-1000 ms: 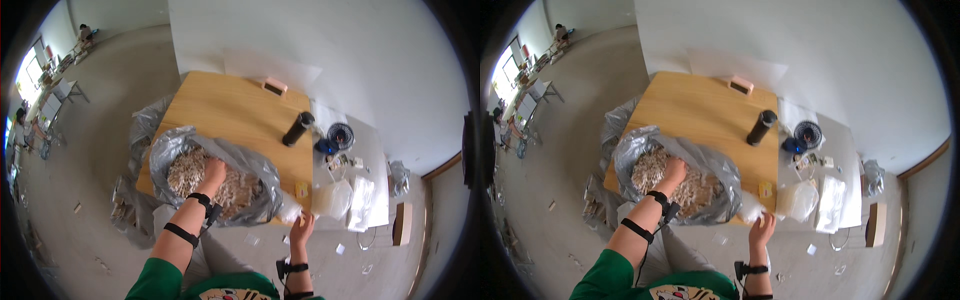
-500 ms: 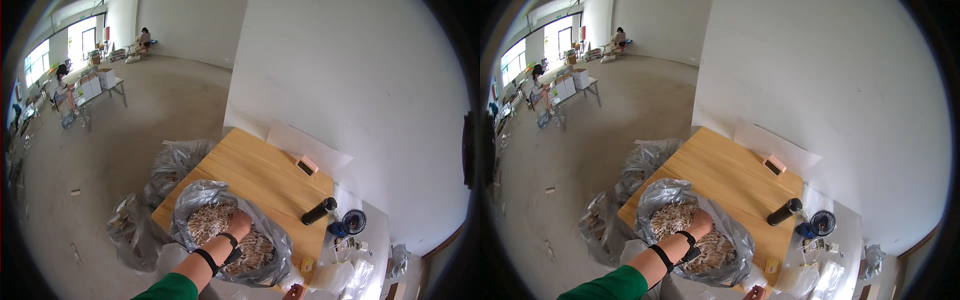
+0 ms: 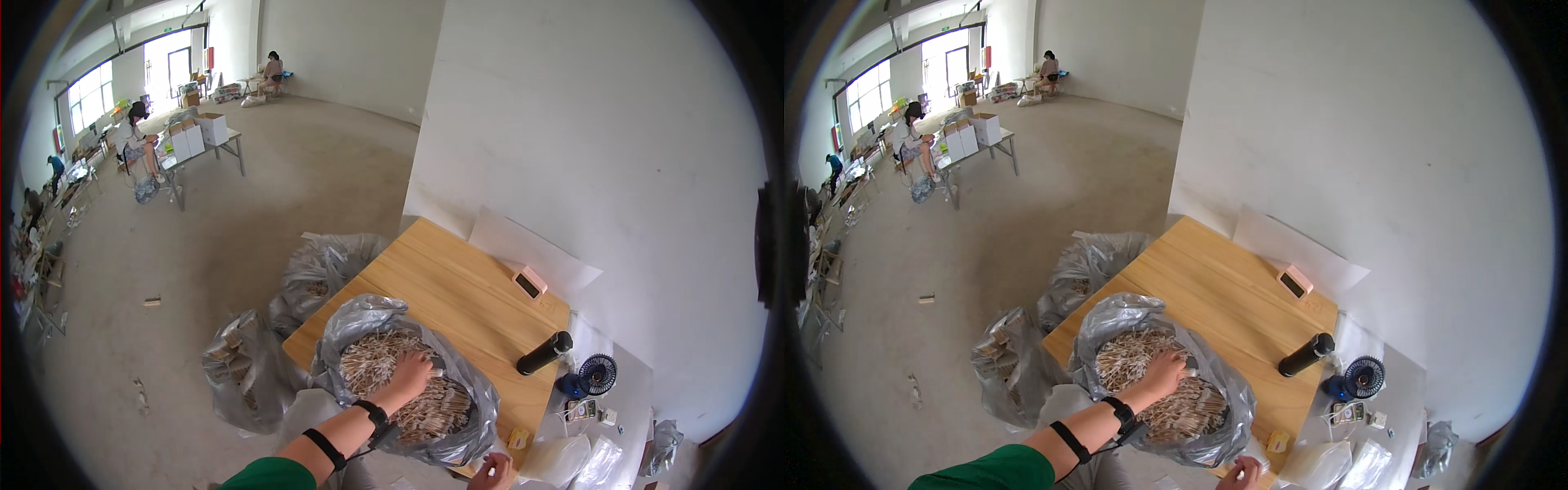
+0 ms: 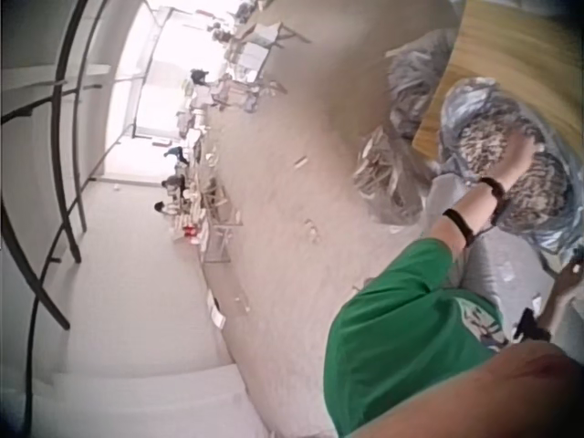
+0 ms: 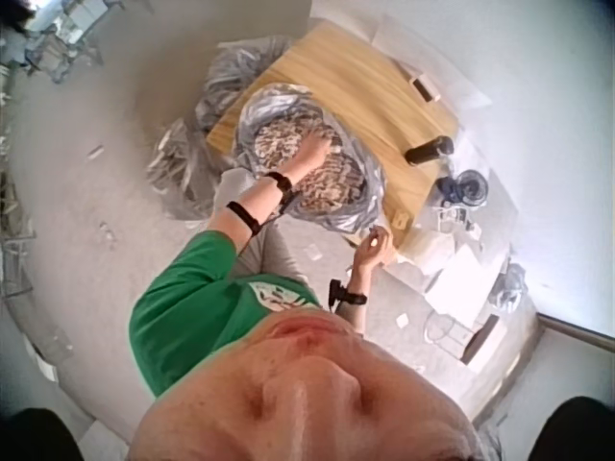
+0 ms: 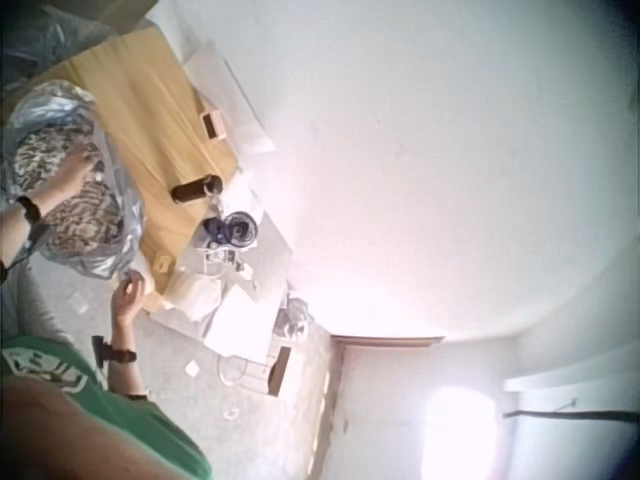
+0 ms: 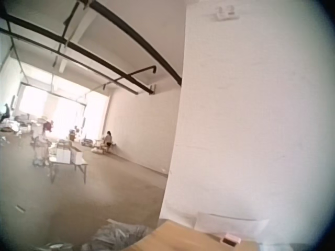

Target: Sorting bundles of cotton swabs and placing them into individual plastic bags.

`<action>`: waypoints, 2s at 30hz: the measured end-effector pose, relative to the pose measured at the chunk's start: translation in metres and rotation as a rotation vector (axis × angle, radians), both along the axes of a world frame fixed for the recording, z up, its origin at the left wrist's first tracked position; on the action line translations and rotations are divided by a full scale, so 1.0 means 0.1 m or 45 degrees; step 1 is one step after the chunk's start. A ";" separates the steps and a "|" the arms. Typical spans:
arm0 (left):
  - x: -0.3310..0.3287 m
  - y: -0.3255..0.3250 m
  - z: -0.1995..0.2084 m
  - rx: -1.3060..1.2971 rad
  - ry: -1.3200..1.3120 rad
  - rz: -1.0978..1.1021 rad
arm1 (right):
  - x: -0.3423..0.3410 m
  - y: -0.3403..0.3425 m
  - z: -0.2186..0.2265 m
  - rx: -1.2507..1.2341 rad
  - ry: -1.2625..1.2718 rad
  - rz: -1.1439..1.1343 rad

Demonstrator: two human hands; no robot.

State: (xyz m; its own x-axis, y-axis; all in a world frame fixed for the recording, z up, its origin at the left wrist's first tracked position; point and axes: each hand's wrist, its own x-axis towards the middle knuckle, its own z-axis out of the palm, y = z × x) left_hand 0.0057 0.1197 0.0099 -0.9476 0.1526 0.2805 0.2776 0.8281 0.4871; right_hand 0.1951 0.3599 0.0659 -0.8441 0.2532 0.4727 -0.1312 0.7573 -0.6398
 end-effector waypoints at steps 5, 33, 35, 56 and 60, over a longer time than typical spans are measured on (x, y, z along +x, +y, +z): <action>0.35 -0.06 -0.11 0.395 -0.073 0.035 | -0.47 -0.48 -0.12 -0.227 -0.224 0.255; 1.22 -0.17 0.37 1.508 -1.091 0.139 | -0.41 -1.19 -0.05 -0.032 0.105 0.416; 1.24 -0.20 0.47 1.504 -1.170 0.209 | -0.37 -1.17 -0.04 0.065 0.110 0.455; 1.38 0.05 0.47 0.930 -0.352 -0.048 | -0.35 -1.10 0.07 -0.246 -0.158 0.436; 1.32 0.01 0.38 0.789 -0.225 -0.127 | -0.39 -1.09 0.06 -0.440 -0.274 0.429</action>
